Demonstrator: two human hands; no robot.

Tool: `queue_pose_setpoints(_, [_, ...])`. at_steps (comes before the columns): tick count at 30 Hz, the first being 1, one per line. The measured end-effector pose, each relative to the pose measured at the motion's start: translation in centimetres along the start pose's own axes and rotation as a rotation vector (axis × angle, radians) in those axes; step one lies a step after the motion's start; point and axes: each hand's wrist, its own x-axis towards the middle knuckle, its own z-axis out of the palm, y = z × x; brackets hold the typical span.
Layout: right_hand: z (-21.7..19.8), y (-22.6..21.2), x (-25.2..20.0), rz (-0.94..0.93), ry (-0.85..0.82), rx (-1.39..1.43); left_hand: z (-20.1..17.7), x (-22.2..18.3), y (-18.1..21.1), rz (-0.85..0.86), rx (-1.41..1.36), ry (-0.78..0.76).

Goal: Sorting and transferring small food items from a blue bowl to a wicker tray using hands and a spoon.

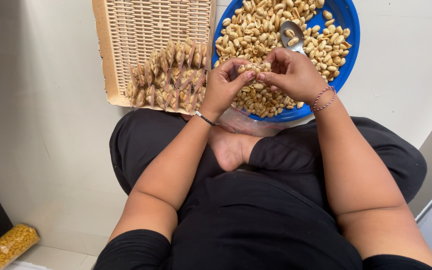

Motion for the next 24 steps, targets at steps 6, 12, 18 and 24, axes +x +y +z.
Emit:
queue_pose_setpoints(6, [-0.3, -0.6, 0.0, -0.355, 0.237, -0.335, -0.6, 0.4, -0.7, -0.057, -0.01, 0.082])
queue_pose_setpoints(12, [1.3, -3.1, -0.9, -0.57, 0.122, -0.535, -0.3, 0.5, 1.0, -0.042, -0.066, 0.055])
queue_pose_setpoints(18, [0.4, -2.5, -0.5, -0.126, 0.019, -0.104, -0.6, 0.3, 0.0, 0.014, -0.164, -0.024])
queue_pose_setpoints(24, [0.6, -2.0, -0.8, -0.168, 0.066, -0.345, -0.6, 0.1, -0.1, -0.063, -0.094, 0.023])
